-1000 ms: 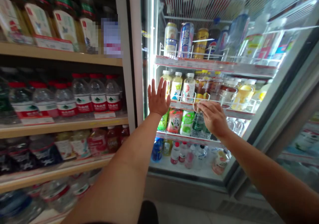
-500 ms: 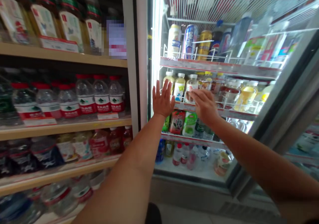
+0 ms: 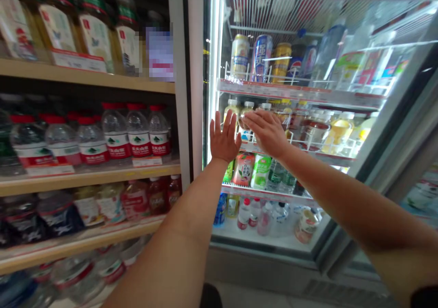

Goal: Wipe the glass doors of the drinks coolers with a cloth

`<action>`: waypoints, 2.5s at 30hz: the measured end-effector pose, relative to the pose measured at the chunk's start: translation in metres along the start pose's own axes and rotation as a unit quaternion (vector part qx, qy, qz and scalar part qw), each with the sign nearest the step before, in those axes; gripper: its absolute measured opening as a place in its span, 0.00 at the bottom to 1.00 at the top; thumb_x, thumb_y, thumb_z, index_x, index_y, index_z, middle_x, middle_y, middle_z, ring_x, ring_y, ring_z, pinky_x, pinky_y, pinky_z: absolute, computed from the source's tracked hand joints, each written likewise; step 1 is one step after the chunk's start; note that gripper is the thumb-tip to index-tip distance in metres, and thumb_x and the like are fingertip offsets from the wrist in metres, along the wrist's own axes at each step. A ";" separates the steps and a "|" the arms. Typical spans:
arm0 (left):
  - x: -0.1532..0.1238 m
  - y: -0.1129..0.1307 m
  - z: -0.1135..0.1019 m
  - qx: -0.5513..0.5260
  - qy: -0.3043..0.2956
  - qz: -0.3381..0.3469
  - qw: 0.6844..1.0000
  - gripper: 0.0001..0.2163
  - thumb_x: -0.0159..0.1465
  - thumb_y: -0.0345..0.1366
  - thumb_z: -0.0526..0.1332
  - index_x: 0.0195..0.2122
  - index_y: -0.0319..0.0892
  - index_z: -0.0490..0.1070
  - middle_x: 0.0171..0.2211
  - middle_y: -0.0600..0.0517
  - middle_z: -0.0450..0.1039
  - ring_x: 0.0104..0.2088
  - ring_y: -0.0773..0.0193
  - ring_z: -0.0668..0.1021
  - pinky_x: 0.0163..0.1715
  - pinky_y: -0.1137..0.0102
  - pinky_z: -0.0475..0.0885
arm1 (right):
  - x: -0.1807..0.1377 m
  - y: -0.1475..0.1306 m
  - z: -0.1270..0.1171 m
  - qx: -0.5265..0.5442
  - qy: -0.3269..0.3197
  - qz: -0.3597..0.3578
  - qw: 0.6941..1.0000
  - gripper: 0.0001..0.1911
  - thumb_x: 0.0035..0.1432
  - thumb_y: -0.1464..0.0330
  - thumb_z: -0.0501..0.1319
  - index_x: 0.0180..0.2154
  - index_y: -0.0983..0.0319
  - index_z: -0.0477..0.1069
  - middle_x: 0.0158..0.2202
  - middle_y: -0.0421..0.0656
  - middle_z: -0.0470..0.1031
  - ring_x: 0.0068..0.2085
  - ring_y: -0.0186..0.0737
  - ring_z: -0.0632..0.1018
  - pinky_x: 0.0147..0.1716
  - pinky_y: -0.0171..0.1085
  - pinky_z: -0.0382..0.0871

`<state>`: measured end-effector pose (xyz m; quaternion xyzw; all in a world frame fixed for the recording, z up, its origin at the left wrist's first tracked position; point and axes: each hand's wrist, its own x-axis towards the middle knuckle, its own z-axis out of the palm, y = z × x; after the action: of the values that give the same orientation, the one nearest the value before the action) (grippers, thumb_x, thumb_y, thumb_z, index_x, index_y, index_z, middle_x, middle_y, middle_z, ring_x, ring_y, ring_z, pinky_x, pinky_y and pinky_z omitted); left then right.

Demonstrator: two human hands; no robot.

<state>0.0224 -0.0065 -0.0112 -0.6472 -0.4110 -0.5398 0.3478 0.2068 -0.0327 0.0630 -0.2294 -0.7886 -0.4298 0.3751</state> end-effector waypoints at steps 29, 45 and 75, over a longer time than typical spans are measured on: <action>0.002 0.000 -0.002 -0.022 -0.013 -0.021 0.999 0.30 0.70 0.41 0.52 0.72 0.38 0.55 0.73 0.45 0.52 0.75 0.51 0.38 0.74 0.49 0.38 | -0.006 0.086 -0.045 -0.048 0.081 0.088 0.992 0.20 0.74 0.70 0.49 0.61 0.63 0.70 0.62 0.46 0.74 0.63 0.47 0.69 0.64 0.50 0.64; 0.004 0.003 -0.003 -0.029 -0.025 -0.037 0.999 0.31 0.69 0.42 0.51 0.72 0.39 0.55 0.74 0.47 0.51 0.75 0.54 0.37 0.74 0.51 0.35 | -0.109 0.111 -0.080 -0.064 0.070 0.120 0.988 0.19 0.72 0.70 0.51 0.57 0.58 0.75 0.58 0.45 0.78 0.60 0.48 0.76 0.62 0.51 0.69; 0.005 0.002 -0.004 -0.047 -0.019 -0.037 0.998 0.30 0.69 0.43 0.52 0.72 0.39 0.56 0.73 0.45 0.53 0.75 0.51 0.39 0.74 0.48 0.36 | -0.239 0.036 -0.063 -0.037 0.008 0.171 0.984 0.21 0.68 0.72 0.57 0.60 0.53 0.74 0.56 0.47 0.79 0.60 0.53 0.76 0.61 0.54 0.73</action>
<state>0.0227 -0.0104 -0.0058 -0.6573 -0.4154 -0.5585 0.2890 0.4028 -0.0767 -0.0854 -0.3716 -0.7182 -0.3900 0.4404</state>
